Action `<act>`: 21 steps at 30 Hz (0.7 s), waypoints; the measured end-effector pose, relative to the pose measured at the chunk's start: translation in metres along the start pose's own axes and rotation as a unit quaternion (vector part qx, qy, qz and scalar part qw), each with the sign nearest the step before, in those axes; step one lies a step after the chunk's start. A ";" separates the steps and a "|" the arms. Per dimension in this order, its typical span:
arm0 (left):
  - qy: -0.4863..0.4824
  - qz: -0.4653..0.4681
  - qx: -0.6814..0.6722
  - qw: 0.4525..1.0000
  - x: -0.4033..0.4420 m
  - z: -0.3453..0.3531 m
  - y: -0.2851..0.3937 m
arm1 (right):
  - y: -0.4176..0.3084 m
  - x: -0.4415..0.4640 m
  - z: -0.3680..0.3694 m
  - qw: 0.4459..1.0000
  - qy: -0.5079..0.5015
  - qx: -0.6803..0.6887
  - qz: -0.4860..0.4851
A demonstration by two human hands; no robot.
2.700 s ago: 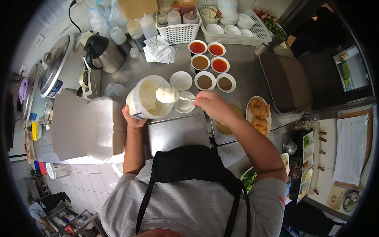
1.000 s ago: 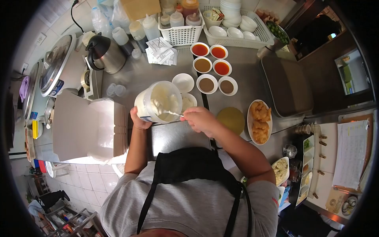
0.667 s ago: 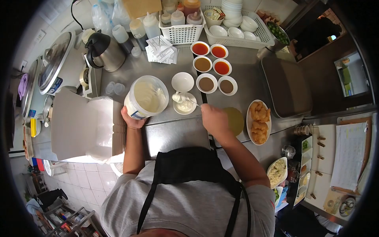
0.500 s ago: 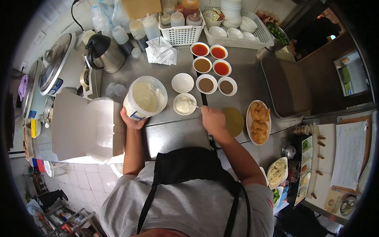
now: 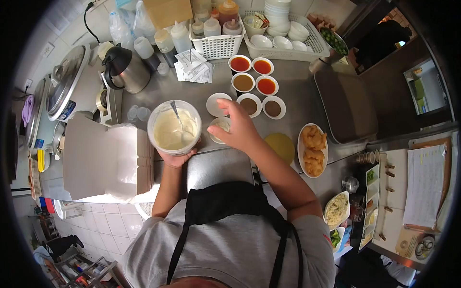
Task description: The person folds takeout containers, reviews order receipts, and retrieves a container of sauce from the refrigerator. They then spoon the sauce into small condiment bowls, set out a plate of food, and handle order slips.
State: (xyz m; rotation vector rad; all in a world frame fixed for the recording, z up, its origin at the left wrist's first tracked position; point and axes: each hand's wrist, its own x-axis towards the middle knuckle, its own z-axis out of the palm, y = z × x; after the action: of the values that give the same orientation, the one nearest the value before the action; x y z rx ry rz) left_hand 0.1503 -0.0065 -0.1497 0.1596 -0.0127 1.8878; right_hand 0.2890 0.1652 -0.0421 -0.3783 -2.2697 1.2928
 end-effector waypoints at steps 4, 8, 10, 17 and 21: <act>0.028 0.017 0.004 0.999 -0.001 0.005 0.011 | 0.043 -0.022 0.029 0.936 -0.066 -0.331 0.101; 0.073 0.051 0.020 0.996 0.000 0.006 0.018 | 0.054 -0.026 0.052 0.926 -0.047 -0.352 0.127; 0.070 0.043 0.022 0.996 0.004 0.009 0.019 | 0.057 -0.026 0.052 0.939 -0.053 -0.313 0.132; 0.195 0.130 0.091 0.968 -0.002 0.008 0.026 | 0.050 0.006 -0.045 0.953 0.078 -0.243 0.164; 0.223 0.139 0.117 0.958 -0.008 -0.004 0.029 | 0.133 0.045 -0.124 0.891 0.159 -0.353 0.235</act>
State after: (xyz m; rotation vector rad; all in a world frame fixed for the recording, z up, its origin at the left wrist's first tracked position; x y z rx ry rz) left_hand 0.1248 -0.0225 -0.1526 -0.1167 0.5217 2.1664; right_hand 0.3183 0.3433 -0.0912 -1.3549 -2.3507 0.4625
